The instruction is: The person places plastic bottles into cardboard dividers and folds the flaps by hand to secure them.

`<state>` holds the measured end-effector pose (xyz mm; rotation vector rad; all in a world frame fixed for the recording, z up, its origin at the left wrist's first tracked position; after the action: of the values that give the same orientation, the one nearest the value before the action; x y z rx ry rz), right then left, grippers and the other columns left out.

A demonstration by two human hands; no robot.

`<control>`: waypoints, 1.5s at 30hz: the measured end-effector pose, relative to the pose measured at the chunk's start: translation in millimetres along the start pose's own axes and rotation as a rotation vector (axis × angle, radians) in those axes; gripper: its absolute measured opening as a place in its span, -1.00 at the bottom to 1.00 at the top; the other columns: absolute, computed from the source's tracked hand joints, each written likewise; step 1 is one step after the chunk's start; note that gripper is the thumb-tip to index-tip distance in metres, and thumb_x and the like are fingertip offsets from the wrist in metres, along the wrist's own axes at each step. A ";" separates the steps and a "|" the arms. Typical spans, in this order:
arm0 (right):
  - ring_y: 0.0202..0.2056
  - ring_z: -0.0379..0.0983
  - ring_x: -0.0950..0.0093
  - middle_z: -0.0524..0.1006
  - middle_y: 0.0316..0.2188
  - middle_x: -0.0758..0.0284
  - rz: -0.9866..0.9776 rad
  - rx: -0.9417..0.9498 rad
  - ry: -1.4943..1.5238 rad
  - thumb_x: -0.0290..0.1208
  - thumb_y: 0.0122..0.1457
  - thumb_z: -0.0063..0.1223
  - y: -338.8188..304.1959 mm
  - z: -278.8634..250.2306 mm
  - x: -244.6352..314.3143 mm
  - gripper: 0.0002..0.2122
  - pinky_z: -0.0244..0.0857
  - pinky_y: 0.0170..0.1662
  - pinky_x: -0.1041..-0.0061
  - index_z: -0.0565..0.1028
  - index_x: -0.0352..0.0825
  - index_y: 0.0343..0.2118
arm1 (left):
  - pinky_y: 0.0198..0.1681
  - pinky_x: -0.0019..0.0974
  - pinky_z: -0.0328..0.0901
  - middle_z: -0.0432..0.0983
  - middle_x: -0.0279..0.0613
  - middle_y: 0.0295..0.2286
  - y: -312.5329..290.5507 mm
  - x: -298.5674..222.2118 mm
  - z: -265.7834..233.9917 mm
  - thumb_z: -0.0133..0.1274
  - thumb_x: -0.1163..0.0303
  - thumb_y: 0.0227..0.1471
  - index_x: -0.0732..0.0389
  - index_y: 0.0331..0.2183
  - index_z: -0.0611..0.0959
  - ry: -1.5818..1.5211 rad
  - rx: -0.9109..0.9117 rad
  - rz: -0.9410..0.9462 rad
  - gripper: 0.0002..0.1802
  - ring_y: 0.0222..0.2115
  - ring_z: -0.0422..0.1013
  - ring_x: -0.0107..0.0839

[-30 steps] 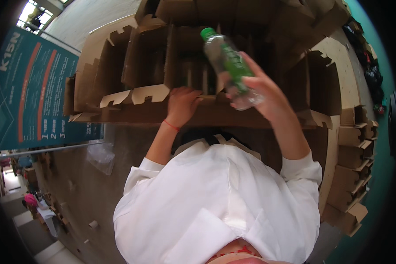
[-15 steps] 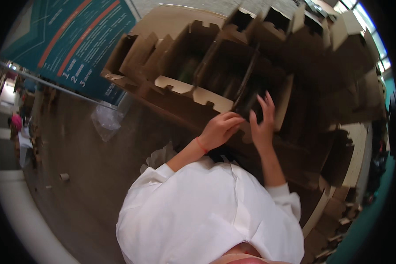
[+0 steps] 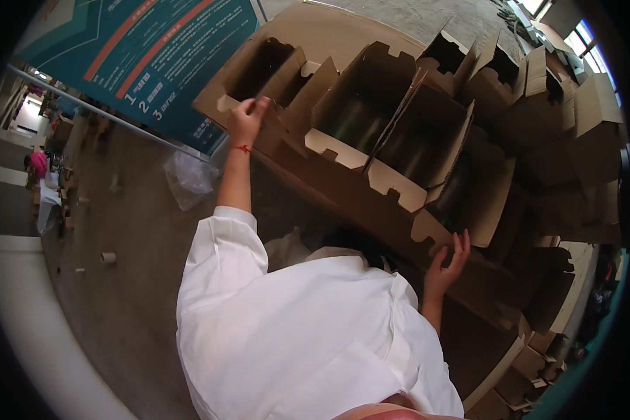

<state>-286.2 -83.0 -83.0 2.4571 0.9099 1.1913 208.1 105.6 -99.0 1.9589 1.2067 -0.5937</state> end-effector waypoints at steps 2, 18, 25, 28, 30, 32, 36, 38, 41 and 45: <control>0.07 0.26 0.19 0.25 0.10 0.11 0.014 -0.020 -0.021 -0.64 0.13 -0.15 -2.4 3.2 -0.7 -0.70 0.15 0.10 0.30 0.38 -0.40 -0.04 | -0.27 -0.15 0.36 0.57 0.02 -0.41 -5.2 -13.4 13.5 0.14 -0.13 -0.14 0.28 -0.30 0.64 0.134 0.148 0.007 -0.39 -0.34 0.50 -0.07; 0.07 0.21 0.23 0.34 0.05 0.19 0.038 -0.139 -0.126 -0.44 0.13 -0.03 10.8 7.5 14.4 -0.63 0.01 0.14 0.26 0.32 -0.31 0.04 | 0.05 0.25 -0.01 0.42 0.07 -0.11 76.3 7.9 -6.0 0.06 -0.01 -0.04 0.26 0.00 0.40 0.736 -0.242 0.069 -0.33 -0.03 0.32 -0.11; -0.03 0.33 0.26 0.43 -0.06 0.19 0.114 0.045 -0.281 -0.17 0.09 0.08 66.9 10.3 40.2 -0.50 0.13 0.05 0.24 0.34 -0.37 0.03 | -0.21 -0.22 0.34 0.56 -0.02 -0.40 -8.1 -138.8 37.0 0.08 0.06 -0.04 0.32 -0.17 0.55 -0.073 0.473 0.185 -0.47 -0.29 0.48 -0.11; -0.05 0.36 0.23 0.43 -0.08 0.09 0.077 0.134 -0.302 -0.07 0.06 0.09 92.1 24.0 51.1 -0.37 0.33 -0.04 0.37 0.26 -0.43 0.09 | -0.30 -0.13 0.33 0.54 0.02 -0.54 -8.1 -135.2 64.1 0.02 0.14 0.02 0.33 -0.35 0.62 0.155 0.607 0.252 -0.61 -0.43 0.47 -0.03; -0.06 0.37 0.21 0.43 -0.08 0.03 0.092 0.175 -0.187 -0.10 0.09 0.04 106.3 31.7 60.0 -0.36 0.31 -0.02 0.38 0.21 -0.47 0.12 | -0.31 -0.09 0.30 0.52 0.08 -0.52 -6.4 -140.3 64.5 -0.03 0.19 0.04 0.32 -0.39 0.62 0.158 0.596 0.260 -0.65 -0.41 0.45 0.02; -0.08 0.40 0.22 0.44 -0.11 0.01 0.337 0.382 0.021 -0.20 0.10 -0.03 120.2 49.9 43.6 -0.42 0.30 -0.02 0.41 0.20 -0.48 0.12 | -0.34 -0.08 0.28 0.50 0.11 -0.53 -4.6 -138.5 63.2 -0.05 0.21 0.06 0.33 -0.42 0.61 0.173 0.573 0.303 -0.66 -0.43 0.43 0.03; -0.26 0.45 0.35 0.50 -0.28 0.14 0.464 0.514 0.350 -0.42 0.06 -0.17 123.6 73.3 17.8 -0.50 0.30 -0.14 0.49 0.21 -0.48 0.11 | -0.34 -0.04 0.27 0.49 0.13 -0.52 -3.7 -138.9 66.0 -0.06 0.22 0.07 0.34 -0.44 0.60 0.201 0.487 0.432 -0.65 -0.42 0.42 0.06; -0.35 0.36 0.51 0.46 -0.33 0.26 0.566 0.563 0.490 -0.48 0.04 -0.20 120.6 68.7 14.4 -0.53 0.25 -0.24 0.56 0.25 -0.52 0.06 | -0.31 -0.01 0.27 0.50 0.15 -0.49 -10.1 -139.4 60.2 -0.06 0.22 0.07 0.33 -0.45 0.60 0.195 0.462 0.432 -0.66 -0.39 0.42 0.09; -0.42 0.28 0.62 0.42 -0.39 0.37 0.630 0.588 0.630 -0.53 0.03 -0.20 117.3 70.2 8.7 -0.57 0.19 -0.34 0.62 0.28 -0.54 0.02 | -0.32 -0.01 0.28 0.50 0.15 -0.49 -14.1 -141.9 57.0 -0.07 0.23 0.08 0.33 -0.44 0.61 0.147 0.439 0.419 -0.66 -0.39 0.42 0.09; -0.35 0.34 0.54 0.45 -0.33 0.31 0.589 0.602 0.696 -0.57 0.00 -0.19 121.0 73.3 7.9 -0.57 0.25 -0.27 0.59 0.31 -0.56 0.00 | -0.33 -0.02 0.29 0.49 0.16 -0.48 -5.2 -133.7 57.7 -0.06 0.22 0.08 0.33 -0.43 0.61 0.185 0.392 0.455 -0.65 -0.38 0.42 0.10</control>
<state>-174.4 -168.4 -66.3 2.9303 0.7886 2.3765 143.3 -11.7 -41.9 2.5649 0.7380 -0.4376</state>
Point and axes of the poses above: each hand's wrist, its own y-axis towards the middle knuckle, its own z-axis out of the palm, x = y × z, the point moved 4 cm from there along y, towards the middle knuckle
